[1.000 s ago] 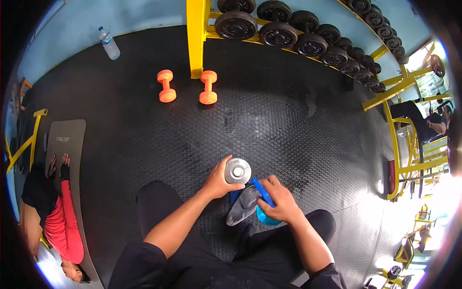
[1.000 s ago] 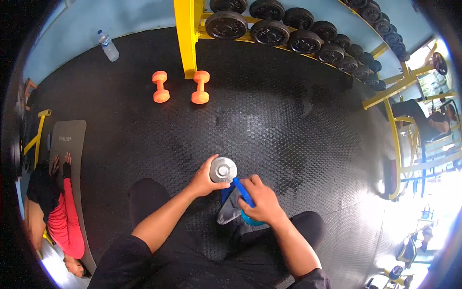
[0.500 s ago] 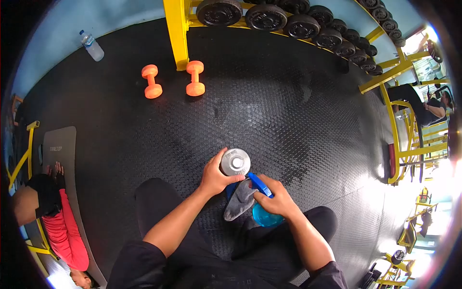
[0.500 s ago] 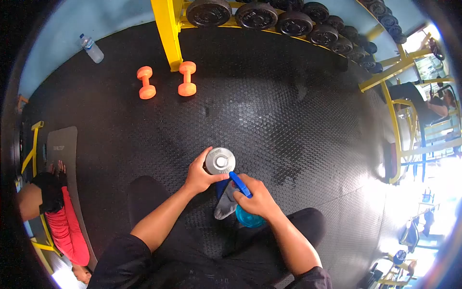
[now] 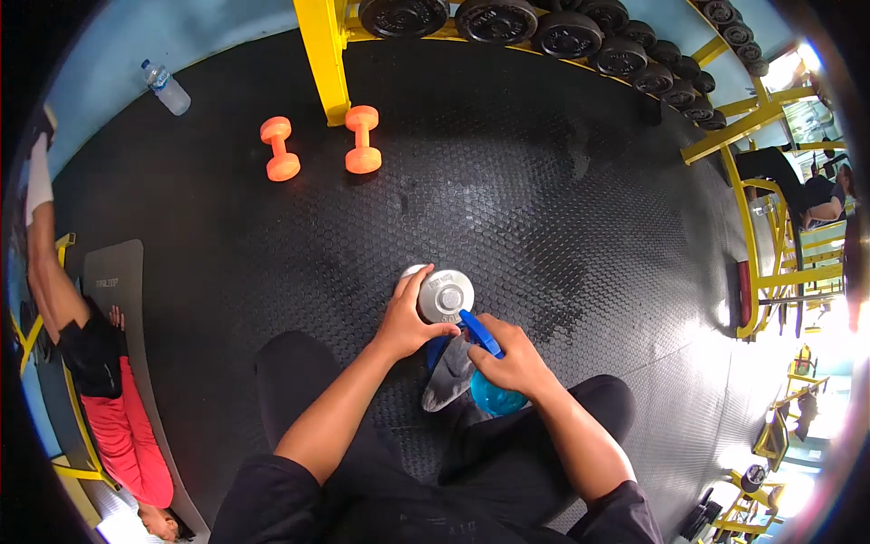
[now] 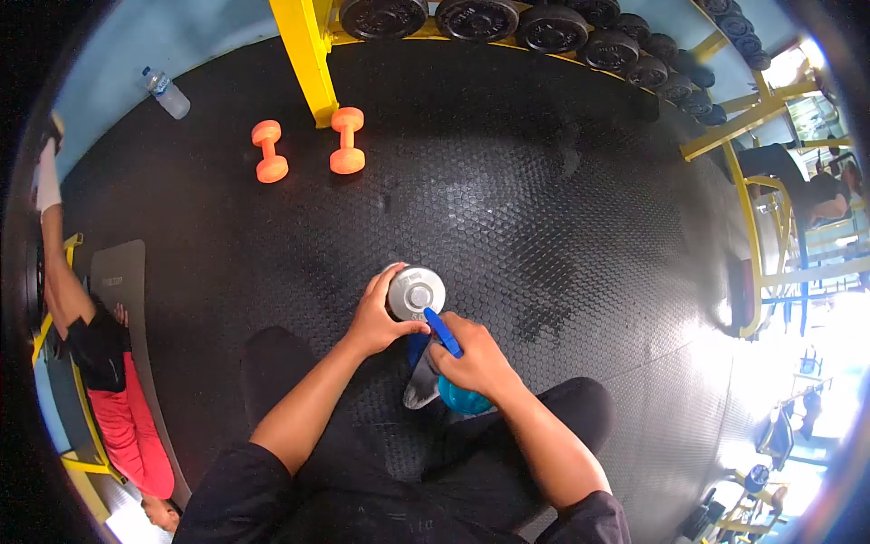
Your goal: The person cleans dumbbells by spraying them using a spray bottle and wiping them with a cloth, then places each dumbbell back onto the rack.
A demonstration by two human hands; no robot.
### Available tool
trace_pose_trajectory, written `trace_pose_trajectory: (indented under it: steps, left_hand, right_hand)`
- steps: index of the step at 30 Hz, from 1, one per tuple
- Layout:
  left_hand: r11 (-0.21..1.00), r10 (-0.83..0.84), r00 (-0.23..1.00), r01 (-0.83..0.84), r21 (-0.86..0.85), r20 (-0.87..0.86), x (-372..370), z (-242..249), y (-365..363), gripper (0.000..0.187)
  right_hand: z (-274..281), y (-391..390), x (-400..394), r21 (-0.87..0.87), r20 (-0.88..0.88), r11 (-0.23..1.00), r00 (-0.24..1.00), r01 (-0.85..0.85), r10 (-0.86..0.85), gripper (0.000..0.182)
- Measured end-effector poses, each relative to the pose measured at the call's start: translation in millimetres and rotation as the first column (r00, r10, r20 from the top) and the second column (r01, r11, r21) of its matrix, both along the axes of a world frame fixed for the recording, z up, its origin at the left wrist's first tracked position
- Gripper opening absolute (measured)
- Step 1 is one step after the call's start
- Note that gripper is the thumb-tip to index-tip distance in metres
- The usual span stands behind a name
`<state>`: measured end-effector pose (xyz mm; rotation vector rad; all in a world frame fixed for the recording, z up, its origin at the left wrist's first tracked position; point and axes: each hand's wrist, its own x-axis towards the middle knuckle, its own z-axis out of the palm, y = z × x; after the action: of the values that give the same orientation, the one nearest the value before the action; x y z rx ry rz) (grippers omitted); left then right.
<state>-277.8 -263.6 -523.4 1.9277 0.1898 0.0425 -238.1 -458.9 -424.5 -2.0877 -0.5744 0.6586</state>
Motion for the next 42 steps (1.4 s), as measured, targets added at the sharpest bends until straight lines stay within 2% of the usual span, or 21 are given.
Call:
trace_pose_trajectory:
  steps: [6,9,12,14,16,18,20,22,24,25,27,29,30,31,32,33,35,38,40,42]
  left_hand:
    - [0.999,0.006,1.0,-0.006,0.031,-0.007,1.4,-3.0,-5.5,0.115]
    - [0.998,0.048,0.999,-0.048,0.031,0.003,1.4,-3.0,-5.2,0.114]
    - [0.997,0.079,0.996,-0.08,-0.018,-0.032,1.3,-4.7,-4.3,0.114]
    - [0.996,0.083,0.996,-0.083,-0.014,-0.027,2.1,-9.8,-3.7,0.114]
    - [0.989,0.123,0.992,-0.124,-0.085,-0.019,2.2,-13.0,-3.4,0.114]
    - [0.988,0.129,0.992,-0.13,-0.085,-0.017,2.4,-13.9,-1.6,0.114]
    - [0.987,0.139,0.99,-0.14,-0.085,-0.014,2.9,-12.3,0.3,0.114]
    - [0.987,0.16,0.987,-0.161,-0.022,-0.006,2.5,-7.4,2.1,0.113]
    - [0.982,0.177,0.984,-0.178,-0.071,-0.022,3.6,-13.0,4.4,0.113]
    - [0.974,0.188,0.981,-0.192,-0.121,-0.039,3.2,-16.2,5.2,0.113]
    - [0.976,0.205,0.979,-0.204,-0.079,0.005,2.4,-19.7,8.5,0.112]
    - [0.974,0.225,0.973,-0.223,-0.045,0.053,3.4,-16.6,13.3,0.111]
    - [0.971,0.225,0.973,-0.228,0.073,0.042,2.9,-13.7,16.3,0.11]
    - [0.957,0.221,0.975,-0.223,0.188,0.028,1.3,-10.9,17.4,0.109]
    - [0.948,0.248,0.969,-0.243,0.207,0.001,2.3,-7.1,18.1,0.106]
    - [0.951,0.246,0.969,-0.242,0.194,0.001,3.3,-7.4,19.0,0.105]
    - [0.953,0.246,0.969,-0.242,0.183,0.001,4.8,-6.3,20.0,0.104]
    - [0.953,0.226,0.974,-0.222,0.207,0.003,5.6,-4.5,19.0,0.103]
    - [0.954,0.218,0.976,-0.219,0.204,0.028,4.7,-5.1,18.0,0.104]
    - [0.956,0.232,0.973,-0.228,0.186,0.003,4.8,-7.0,17.8,0.105]
  right_hand:
    - [4.4,-0.9,1.0,-0.029,-0.036,0.999,0.999,0.023,-0.024,0.02]
    - [4.6,-3.7,1.4,-0.125,-0.032,0.992,0.999,0.014,-0.019,0.022]
    - [2.9,-3.7,-0.9,-0.038,-0.009,0.998,0.999,0.042,-0.042,0.022]
    - [-3.9,-3.4,-3.1,0.069,0.145,0.997,0.989,0.023,-0.033,0.019]
    - [-6.6,-6.1,-2.6,0.024,0.139,1.0,0.99,0.004,-0.007,0.019]
    - [-4.5,-8.0,-0.9,-0.023,0.134,1.0,0.991,-0.017,0.02,0.019]
    - [2.3,-8.1,0.2,-0.101,-0.034,0.995,0.999,-0.003,0.0,0.02]
    - [1.6,-8.2,-0.2,-0.097,-0.022,0.995,1.0,0.002,-0.004,0.022]
    - [-3.8,-9.1,-1.3,-0.092,-0.014,0.996,1.0,0.011,-0.012,0.024]
    - [-10.1,-11.9,-1.6,-0.037,0.055,0.999,0.998,0.031,-0.029,0.028]
    - [-26.3,-18.6,2.6,0.021,0.126,0.999,0.991,0.05,-0.052,0.031]
    - [-53.0,-31.5,16.6,0.065,0.202,0.983,0.963,0.169,-0.179,0.041]
    - [-77.4,-42.4,28.1,-0.029,0.312,0.978,0.932,0.205,-0.186,0.045]
    - [-84.6,-42.8,38.2,-0.113,0.305,0.954,0.924,0.276,-0.231,0.048]
    - [-89.9,-42.7,49.7,-0.195,0.307,0.919,0.911,0.343,-0.275,0.051]
    - [-102.7,-42.4,56.1,-0.203,0.308,0.916,0.911,0.345,-0.275,0.051]
    - [-135.5,-36.7,63.3,-0.046,0.393,0.835,0.779,0.548,-0.489,0.055]
    - [-169.2,-41.9,66.6,-0.006,0.478,0.835,0.735,0.55,-0.48,0.057]
    - [-175.2,-45.1,57.5,-0.047,0.431,0.832,0.762,0.553,-0.483,0.054]
    - [-177.2,-52.5,54.8,-0.186,0.295,0.778,0.789,0.6,-0.538,0.053]
